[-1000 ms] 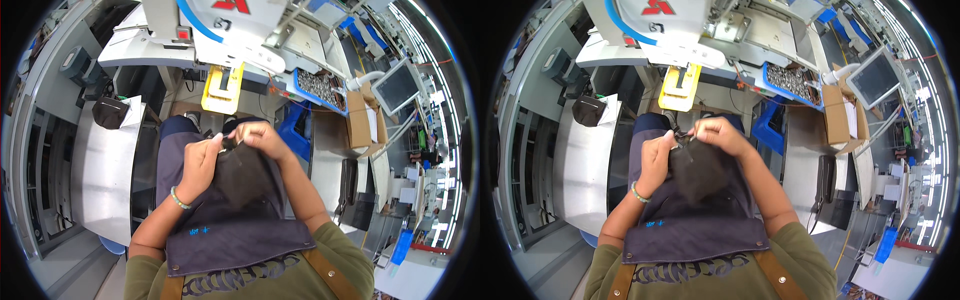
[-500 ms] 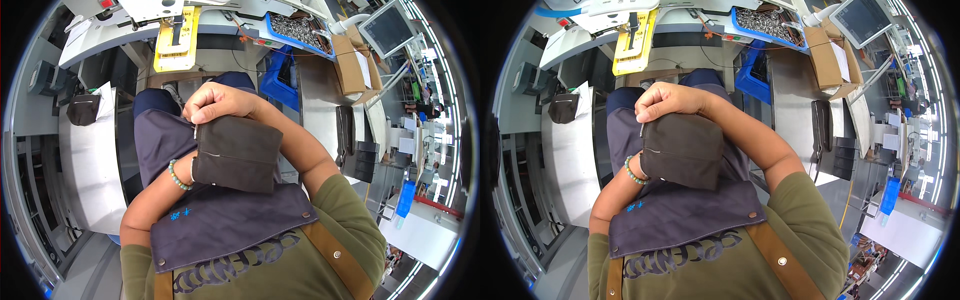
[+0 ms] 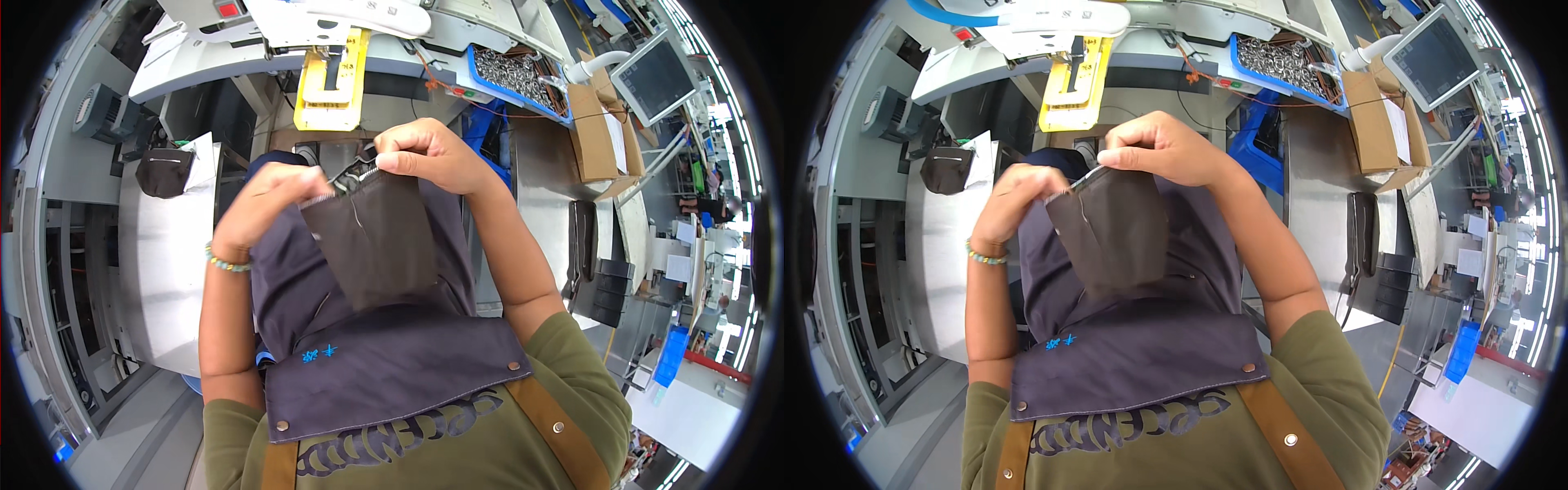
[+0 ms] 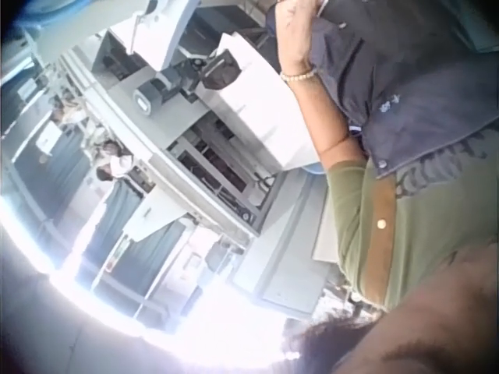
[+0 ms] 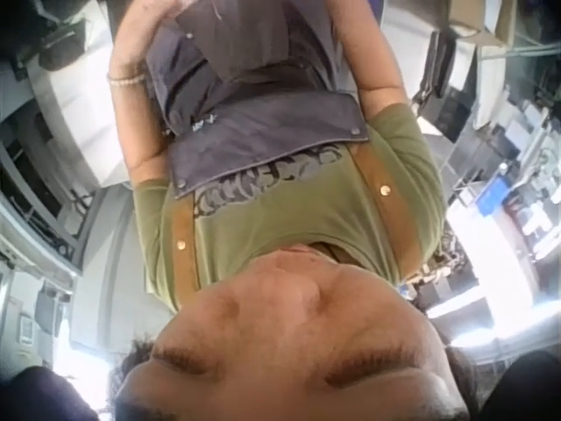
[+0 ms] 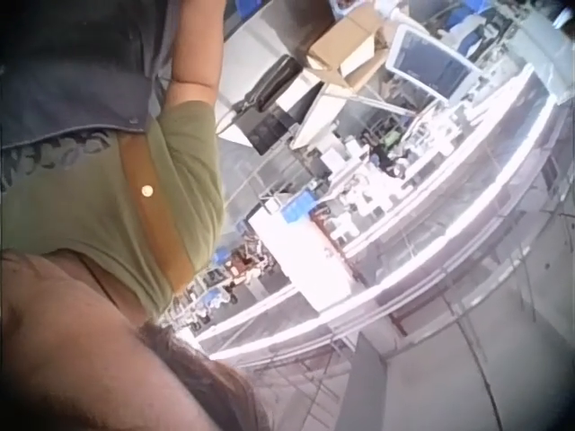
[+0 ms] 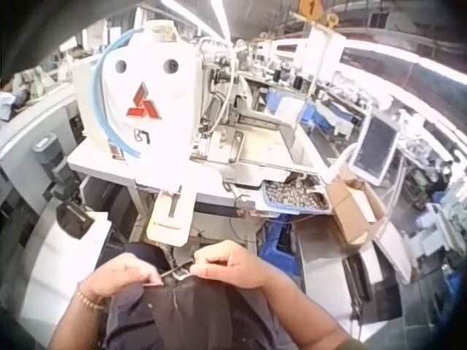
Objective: Sewing a leather pouch using an industrial sewing machine.
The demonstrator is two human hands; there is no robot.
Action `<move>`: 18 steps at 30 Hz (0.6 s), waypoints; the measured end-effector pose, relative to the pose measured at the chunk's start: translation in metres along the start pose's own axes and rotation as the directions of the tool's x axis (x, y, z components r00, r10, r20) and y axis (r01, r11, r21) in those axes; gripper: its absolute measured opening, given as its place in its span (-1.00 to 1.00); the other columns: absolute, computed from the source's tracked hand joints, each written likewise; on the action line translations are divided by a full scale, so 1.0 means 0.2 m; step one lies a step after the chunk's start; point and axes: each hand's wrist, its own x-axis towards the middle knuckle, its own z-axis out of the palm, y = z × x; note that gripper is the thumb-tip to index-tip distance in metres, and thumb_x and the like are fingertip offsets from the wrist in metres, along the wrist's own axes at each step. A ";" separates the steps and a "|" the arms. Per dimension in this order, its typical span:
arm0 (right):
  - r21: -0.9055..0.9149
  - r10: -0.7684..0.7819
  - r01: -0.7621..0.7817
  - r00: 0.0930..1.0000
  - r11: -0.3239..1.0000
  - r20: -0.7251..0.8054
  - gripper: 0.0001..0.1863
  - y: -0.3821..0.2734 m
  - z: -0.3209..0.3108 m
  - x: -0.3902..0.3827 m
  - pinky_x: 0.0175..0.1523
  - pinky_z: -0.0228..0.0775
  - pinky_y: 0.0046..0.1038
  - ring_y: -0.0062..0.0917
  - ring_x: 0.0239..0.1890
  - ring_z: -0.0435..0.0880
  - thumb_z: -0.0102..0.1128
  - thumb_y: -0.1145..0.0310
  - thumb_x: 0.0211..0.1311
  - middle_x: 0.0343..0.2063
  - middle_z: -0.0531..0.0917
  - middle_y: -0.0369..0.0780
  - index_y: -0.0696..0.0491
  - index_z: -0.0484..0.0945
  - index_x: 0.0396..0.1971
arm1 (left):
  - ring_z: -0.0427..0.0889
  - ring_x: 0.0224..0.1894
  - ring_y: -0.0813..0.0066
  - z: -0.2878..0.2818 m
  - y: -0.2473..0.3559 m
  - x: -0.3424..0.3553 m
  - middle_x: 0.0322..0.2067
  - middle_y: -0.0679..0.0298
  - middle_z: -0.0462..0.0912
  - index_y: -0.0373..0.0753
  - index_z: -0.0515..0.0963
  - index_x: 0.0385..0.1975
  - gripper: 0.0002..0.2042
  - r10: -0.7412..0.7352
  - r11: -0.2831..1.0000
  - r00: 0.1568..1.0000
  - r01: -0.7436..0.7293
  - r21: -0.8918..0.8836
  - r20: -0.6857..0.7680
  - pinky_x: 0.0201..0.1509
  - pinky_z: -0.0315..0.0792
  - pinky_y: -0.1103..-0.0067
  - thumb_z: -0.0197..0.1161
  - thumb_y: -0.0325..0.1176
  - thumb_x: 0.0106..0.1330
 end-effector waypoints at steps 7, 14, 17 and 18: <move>-0.117 0.135 -0.131 0.991 0.984 0.023 -0.77 0.04 0.10 0.03 -0.21 0.29 -0.59 -0.76 -0.34 0.44 0.29 0.30 0.36 -0.47 0.56 -0.36 0.19 0.59 -0.35 | 0.50 -0.37 0.74 -0.05 0.09 -0.04 -0.44 0.42 0.62 -0.37 0.65 -0.36 -0.89 -0.041 0.976 0.997 0.055 0.209 -0.071 -0.28 0.40 0.68 0.42 -0.46 0.25; -0.329 0.253 -0.200 0.959 0.923 0.125 -0.68 0.06 0.18 0.07 -0.33 0.25 -0.55 -0.73 -0.47 0.41 0.48 0.22 0.15 -0.61 0.52 -0.33 0.18 0.61 -0.48 | 0.48 -0.36 0.74 -0.02 0.01 -0.03 -0.44 0.41 0.61 -0.37 0.62 -0.38 -0.86 -0.011 0.979 1.000 0.015 0.201 -0.024 -0.25 0.37 0.67 0.38 -0.42 0.30; -0.299 0.238 -0.196 0.965 0.934 0.112 -0.67 0.08 0.18 0.06 -0.35 0.21 -0.55 -0.76 -0.47 0.39 0.48 0.22 0.16 -0.60 0.52 -0.34 0.18 0.60 -0.49 | 0.46 -0.37 0.74 -0.02 -0.01 -0.03 -0.44 0.42 0.60 -0.36 0.61 -0.37 -0.87 -0.024 0.985 0.999 0.029 0.171 -0.030 -0.25 0.36 0.67 0.35 -0.42 0.32; -0.277 0.202 -0.172 0.976 0.945 0.084 -0.67 0.08 0.18 0.06 -0.35 0.21 -0.54 -0.76 -0.46 0.39 0.48 0.21 0.16 -0.60 0.53 -0.34 0.18 0.60 -0.48 | 0.45 -0.37 0.75 -0.02 -0.02 -0.03 -0.44 0.42 0.59 -0.36 0.61 -0.36 -0.88 -0.029 0.986 0.998 0.036 0.163 -0.047 -0.25 0.36 0.67 0.34 -0.42 0.33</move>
